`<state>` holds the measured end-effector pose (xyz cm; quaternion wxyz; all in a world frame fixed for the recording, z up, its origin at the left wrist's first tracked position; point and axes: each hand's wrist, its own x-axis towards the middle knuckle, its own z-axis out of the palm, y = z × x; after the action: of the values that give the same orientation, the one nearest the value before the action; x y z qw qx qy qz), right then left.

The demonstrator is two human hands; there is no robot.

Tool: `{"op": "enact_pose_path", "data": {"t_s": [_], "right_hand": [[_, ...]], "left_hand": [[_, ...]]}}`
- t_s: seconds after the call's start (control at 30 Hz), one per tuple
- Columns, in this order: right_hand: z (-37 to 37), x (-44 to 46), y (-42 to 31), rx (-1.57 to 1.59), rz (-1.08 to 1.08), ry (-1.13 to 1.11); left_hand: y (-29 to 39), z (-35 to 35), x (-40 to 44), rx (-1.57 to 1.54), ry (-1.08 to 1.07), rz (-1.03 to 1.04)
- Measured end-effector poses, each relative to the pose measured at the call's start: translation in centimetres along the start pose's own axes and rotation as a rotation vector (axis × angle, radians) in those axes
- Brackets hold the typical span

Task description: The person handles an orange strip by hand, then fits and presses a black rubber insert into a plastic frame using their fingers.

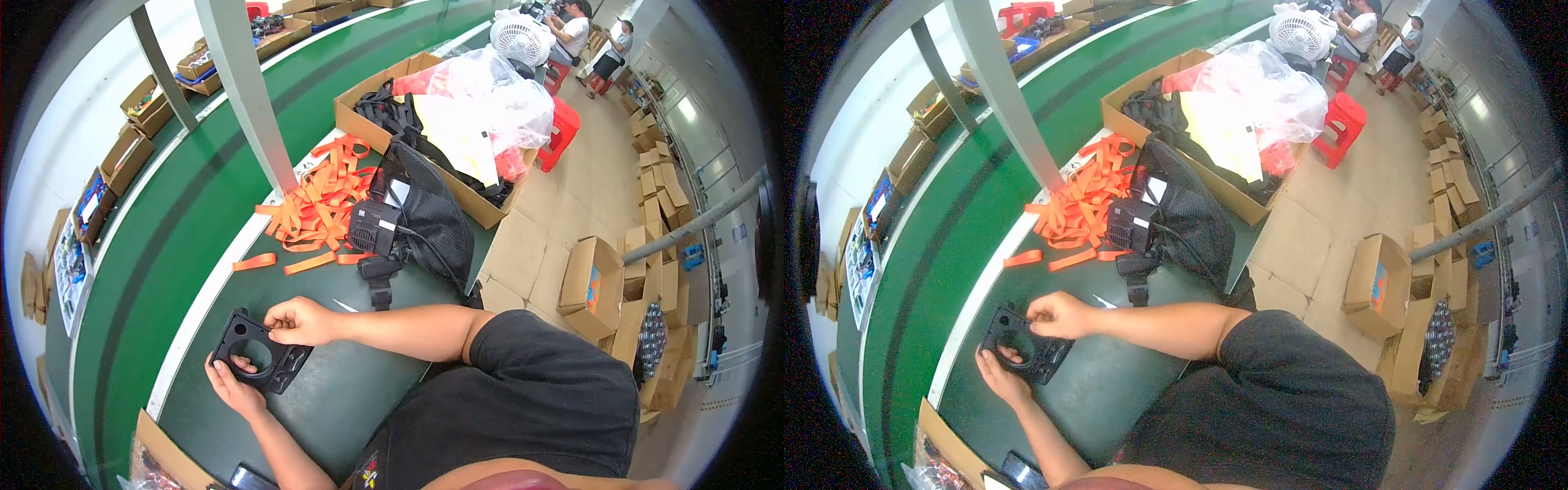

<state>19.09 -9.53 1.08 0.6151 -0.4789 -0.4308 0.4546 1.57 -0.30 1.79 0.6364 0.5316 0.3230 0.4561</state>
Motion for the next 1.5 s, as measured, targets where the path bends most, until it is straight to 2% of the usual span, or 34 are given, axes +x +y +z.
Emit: {"op": "enact_pose_path", "data": {"t_s": [1.2,1.43,1.5], "right_hand": [[0.17,-0.09,0.41,0.015,-0.037,0.012],[0.09,-0.08,0.27,-0.064,-0.079,0.026],[0.14,-0.21,0.27,0.008,-0.038,0.008]], "left_hand": [[0.33,0.31,-0.16,0.022,0.029,-0.033],[-0.04,0.19,-0.13,0.017,0.053,-0.032],[-0.47,-0.23,-0.05,0.035,0.043,-0.02]]}}
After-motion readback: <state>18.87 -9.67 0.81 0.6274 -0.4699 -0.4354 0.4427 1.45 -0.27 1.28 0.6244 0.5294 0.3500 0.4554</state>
